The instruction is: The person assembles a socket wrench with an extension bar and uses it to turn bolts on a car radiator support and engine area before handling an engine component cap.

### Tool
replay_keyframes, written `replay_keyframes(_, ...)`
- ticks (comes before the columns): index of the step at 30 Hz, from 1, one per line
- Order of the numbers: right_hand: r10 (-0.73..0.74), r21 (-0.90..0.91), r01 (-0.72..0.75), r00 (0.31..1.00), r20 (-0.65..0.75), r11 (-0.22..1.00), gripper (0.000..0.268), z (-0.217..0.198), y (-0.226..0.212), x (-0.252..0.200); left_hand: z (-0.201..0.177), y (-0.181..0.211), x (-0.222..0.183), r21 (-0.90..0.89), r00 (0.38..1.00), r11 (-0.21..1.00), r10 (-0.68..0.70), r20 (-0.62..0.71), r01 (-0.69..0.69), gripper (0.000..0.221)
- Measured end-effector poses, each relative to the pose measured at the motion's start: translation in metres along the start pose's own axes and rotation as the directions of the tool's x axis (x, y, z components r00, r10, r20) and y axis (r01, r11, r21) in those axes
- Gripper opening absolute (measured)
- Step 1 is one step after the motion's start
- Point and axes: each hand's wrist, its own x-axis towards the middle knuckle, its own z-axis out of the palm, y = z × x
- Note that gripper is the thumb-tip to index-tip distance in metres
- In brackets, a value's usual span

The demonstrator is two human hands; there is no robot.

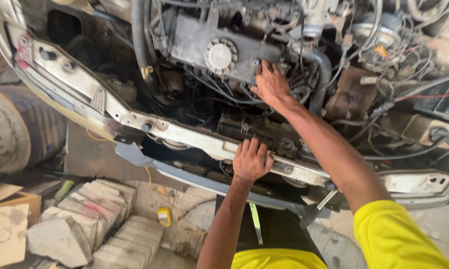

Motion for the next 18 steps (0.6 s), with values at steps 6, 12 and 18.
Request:
replay_keyframes(6, 0.001, 0.033, 0.004, 0.989, -0.145, 0.999, 0.082, -0.004, -0.001, -0.015, -0.004, 0.001, 0.006, 0.005, 1.0, 1.0, 0.015, 0.001, -0.015, 0.015)
replay_keyframes(12, 0.295, 0.327, -0.192, 0.907, -0.301, 0.925, 0.079, -0.023, 0.005, -0.048, -0.003, -0.001, 0.001, -0.003, 1.0, 1.0, 0.019, 0.008, -0.019, 0.015)
replay_keyframes(18, 0.235, 0.162, -0.193, 0.924, -0.301, 0.968, 0.058, -0.006, 0.006, -0.051, -0.004, 0.001, 0.002, -0.01, 1.0, 1.0, 0.012, -0.013, -0.012, 0.014)
